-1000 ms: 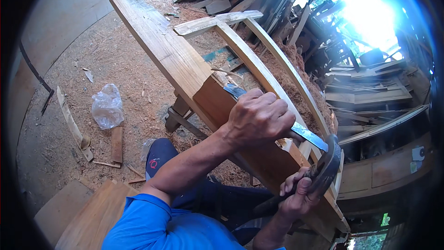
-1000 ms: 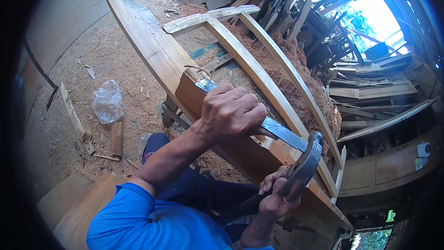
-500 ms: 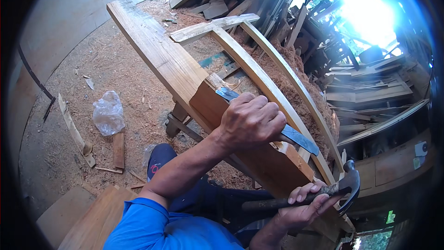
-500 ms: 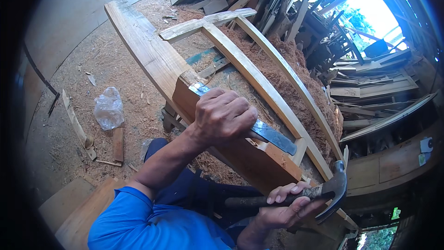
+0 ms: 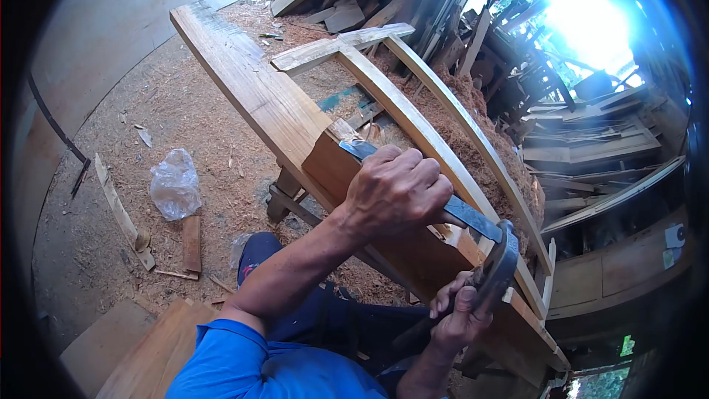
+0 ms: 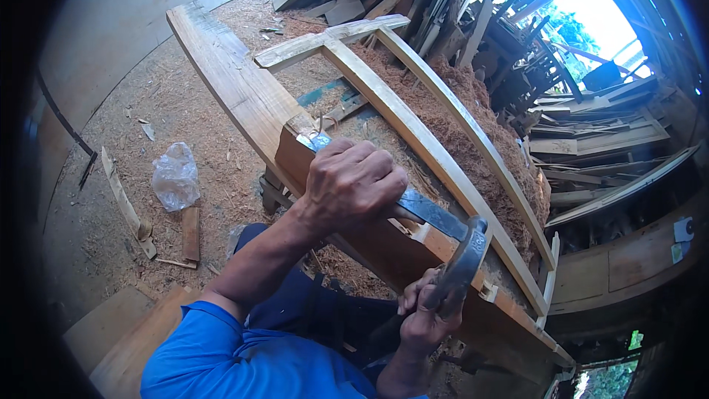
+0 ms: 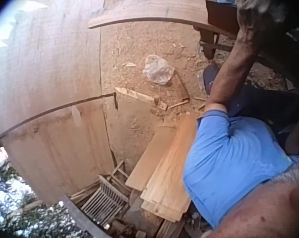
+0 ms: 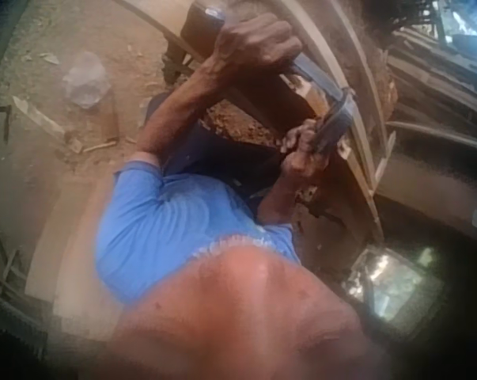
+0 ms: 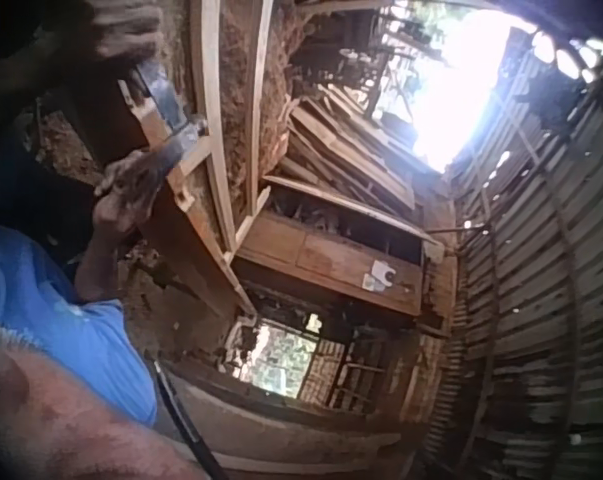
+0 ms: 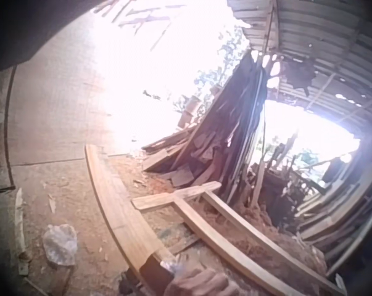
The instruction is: The person carves a slot into a wooden frame member using a chisel and a hammer, then uses the chisel alone to smooth the interior of the carved section.
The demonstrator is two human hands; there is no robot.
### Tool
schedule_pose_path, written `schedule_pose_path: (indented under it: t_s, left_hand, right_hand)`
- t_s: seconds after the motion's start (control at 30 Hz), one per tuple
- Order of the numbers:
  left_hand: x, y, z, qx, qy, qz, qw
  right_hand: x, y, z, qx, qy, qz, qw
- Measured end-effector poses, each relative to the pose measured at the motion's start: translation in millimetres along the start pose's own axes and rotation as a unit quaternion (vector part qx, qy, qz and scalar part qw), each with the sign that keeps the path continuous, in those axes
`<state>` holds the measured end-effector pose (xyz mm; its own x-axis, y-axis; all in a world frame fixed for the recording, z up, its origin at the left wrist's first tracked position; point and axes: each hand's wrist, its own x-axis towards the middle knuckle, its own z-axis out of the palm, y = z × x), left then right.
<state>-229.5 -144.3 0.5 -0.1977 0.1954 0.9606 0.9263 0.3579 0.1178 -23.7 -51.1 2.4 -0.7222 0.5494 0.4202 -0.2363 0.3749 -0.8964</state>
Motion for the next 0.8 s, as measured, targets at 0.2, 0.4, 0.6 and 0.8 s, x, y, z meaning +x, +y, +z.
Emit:
schedule_pose_path:
  t_s: [0.2, 0.4, 0.6, 0.8]
  left_hand:
    - [-3, 0, -2, 0.014, -0.008, -0.004, 1.0]
    - [1, -4, -3, 0.021, -0.012, -0.005, 1.0]
    - [8, -1, 0, -0.008, 0.042, -0.02, 0.999]
    - [9, -8, -1, -0.012, 0.063, -0.021, 0.998]
  right_hand:
    - [-2, -11, -8, 0.136, 0.145, -0.084, 0.976]
    - [3, 7, -12, -0.071, -0.022, -0.049, 0.996]
    - [16, -21, -13, 0.122, 0.135, -0.116, 0.976]
    - [21, -13, -14, -0.02, -0.048, -0.051, 0.997]
